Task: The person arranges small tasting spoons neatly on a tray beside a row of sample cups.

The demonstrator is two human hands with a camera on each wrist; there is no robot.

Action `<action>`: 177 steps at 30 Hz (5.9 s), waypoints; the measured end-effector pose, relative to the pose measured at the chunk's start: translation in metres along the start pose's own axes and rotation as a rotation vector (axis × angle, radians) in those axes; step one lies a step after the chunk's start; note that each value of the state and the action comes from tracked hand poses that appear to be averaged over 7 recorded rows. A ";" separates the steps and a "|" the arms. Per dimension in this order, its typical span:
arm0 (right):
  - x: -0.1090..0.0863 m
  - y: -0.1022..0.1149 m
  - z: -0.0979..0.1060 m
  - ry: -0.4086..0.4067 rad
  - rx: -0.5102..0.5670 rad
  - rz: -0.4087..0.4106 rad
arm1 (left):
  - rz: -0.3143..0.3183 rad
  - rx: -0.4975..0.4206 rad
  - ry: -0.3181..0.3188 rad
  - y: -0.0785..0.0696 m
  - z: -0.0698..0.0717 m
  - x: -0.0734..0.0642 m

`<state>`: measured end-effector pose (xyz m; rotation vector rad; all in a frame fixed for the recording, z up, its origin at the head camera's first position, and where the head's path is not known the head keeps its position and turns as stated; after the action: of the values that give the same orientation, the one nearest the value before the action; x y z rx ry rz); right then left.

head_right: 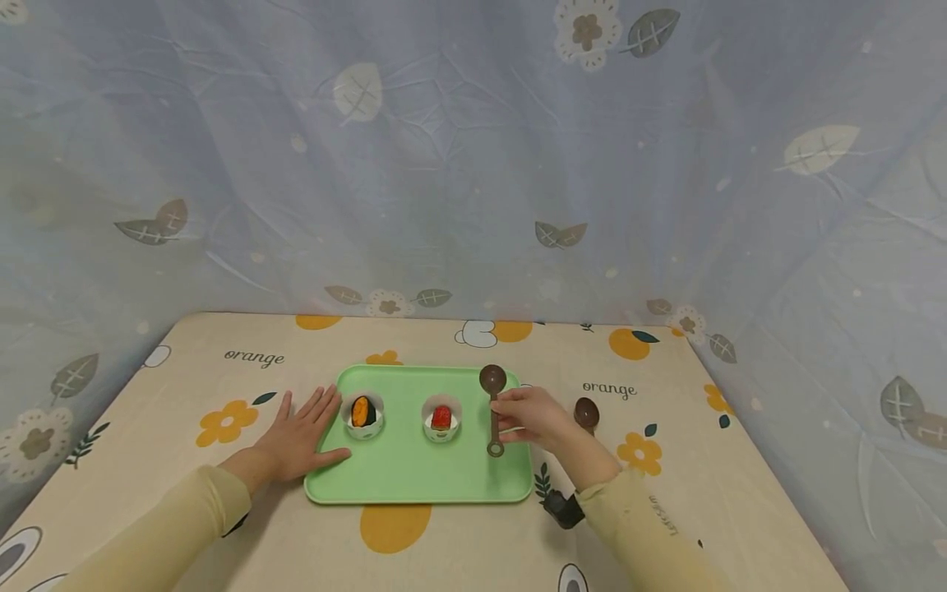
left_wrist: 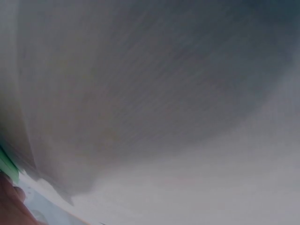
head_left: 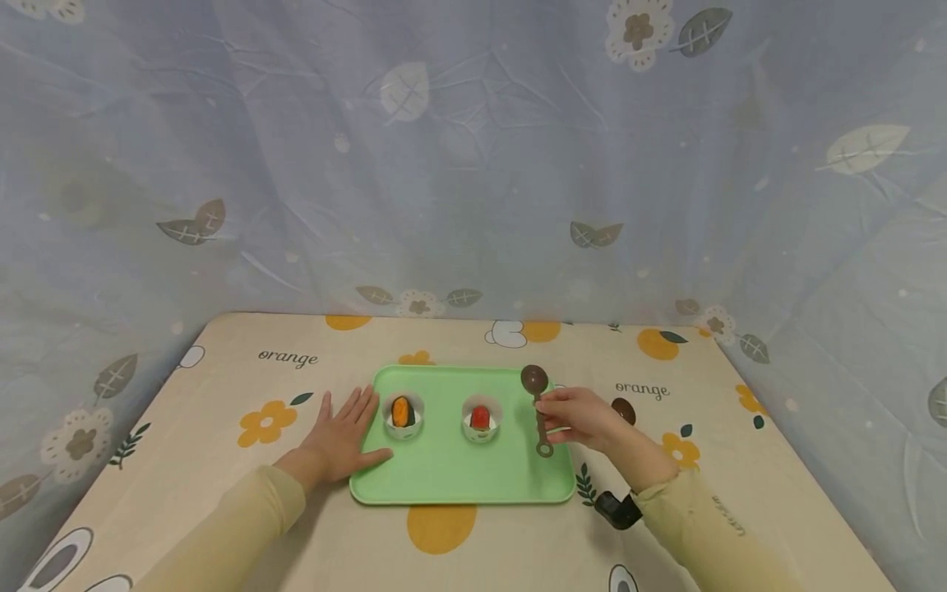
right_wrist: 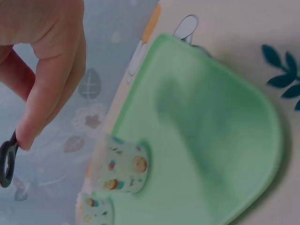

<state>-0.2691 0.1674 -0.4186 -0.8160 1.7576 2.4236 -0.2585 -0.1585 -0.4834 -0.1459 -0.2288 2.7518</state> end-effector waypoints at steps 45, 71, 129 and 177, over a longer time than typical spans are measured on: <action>0.036 0.017 -0.117 -0.007 0.037 0.066 | -0.003 0.002 -0.016 -0.005 0.007 -0.003; 0.042 0.004 -0.143 -0.230 -0.166 0.093 | 0.000 0.027 -0.010 -0.004 0.007 -0.003; -0.009 0.044 -0.060 -0.123 -0.210 0.116 | 0.000 0.012 -0.024 0.001 -0.003 0.000; -0.023 -0.084 0.120 -0.348 -0.376 -0.179 | 0.011 0.002 -0.007 0.000 0.001 0.001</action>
<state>-0.2687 0.3114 -0.4555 -0.4996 1.0829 2.6089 -0.2591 -0.1584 -0.4826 -0.1373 -0.2279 2.7640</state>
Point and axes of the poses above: each hand's wrist, its own x-axis towards the middle knuckle, its own z-axis out of the back of the hand, y = z × x, the point moved 6 cm from there along x, towards the middle knuckle, and after that the axes turned 1 degree about -x, right-handed, at the moved point
